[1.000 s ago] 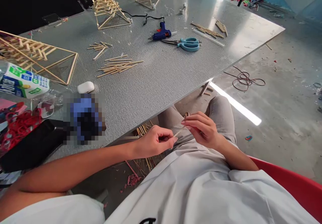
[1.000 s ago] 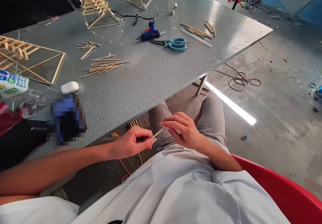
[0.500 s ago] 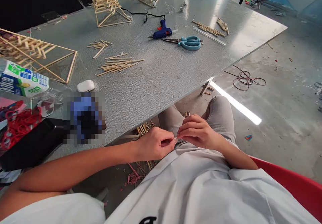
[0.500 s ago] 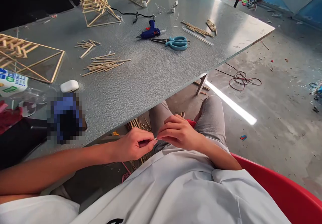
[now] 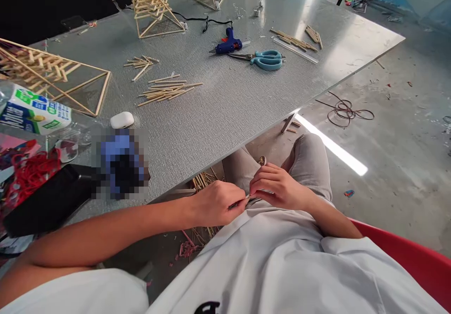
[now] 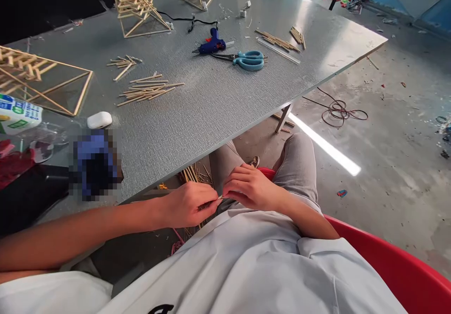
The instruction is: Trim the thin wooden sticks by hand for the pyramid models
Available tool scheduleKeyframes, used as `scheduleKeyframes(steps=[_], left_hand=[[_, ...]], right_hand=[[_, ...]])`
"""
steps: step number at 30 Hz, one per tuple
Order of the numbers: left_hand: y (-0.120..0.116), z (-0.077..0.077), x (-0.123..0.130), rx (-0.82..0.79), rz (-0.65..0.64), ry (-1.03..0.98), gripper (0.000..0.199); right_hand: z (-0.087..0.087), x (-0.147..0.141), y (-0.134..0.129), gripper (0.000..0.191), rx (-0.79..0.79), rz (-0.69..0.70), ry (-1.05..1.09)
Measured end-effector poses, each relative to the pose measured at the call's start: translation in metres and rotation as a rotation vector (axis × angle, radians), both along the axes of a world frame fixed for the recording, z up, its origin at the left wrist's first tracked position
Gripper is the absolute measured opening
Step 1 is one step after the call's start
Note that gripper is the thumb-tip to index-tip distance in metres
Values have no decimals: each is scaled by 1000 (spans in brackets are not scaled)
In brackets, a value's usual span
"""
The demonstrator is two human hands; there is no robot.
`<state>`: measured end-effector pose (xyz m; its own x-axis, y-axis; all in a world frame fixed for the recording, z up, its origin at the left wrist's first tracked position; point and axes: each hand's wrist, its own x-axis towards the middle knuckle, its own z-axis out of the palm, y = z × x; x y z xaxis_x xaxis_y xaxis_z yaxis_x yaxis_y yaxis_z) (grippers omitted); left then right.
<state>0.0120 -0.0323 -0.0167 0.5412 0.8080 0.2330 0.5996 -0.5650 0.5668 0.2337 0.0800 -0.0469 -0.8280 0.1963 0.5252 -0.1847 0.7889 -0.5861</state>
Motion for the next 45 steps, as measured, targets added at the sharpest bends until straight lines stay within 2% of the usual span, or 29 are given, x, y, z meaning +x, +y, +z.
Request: scheduleKeyframes(steps=[5,14,18,21,34,40,45], left_hand=[[2,3,0,-13,1,7,33],[5,11,0,-42,45,-151,38],[4,12,0,-13,57,-153,37],[3,10,0,-12,61,-144,37],[2,4,0,-35,133,-84,39],[2,4,-1,-54,159,-81,40],[4,5,-1,-163,200,-151,41]], right_hand=[[0,-1,0,6,59,-7,17],[2,6,6,4,82,-49,136],[0,5,4,16,100,-111,208],[-2,4,2,24,152,-118,204],[6,7,-16,22,506,-226,92],[9,3,-21,21,587,-283,107],[6,3,-21,21,641,-303,101]])
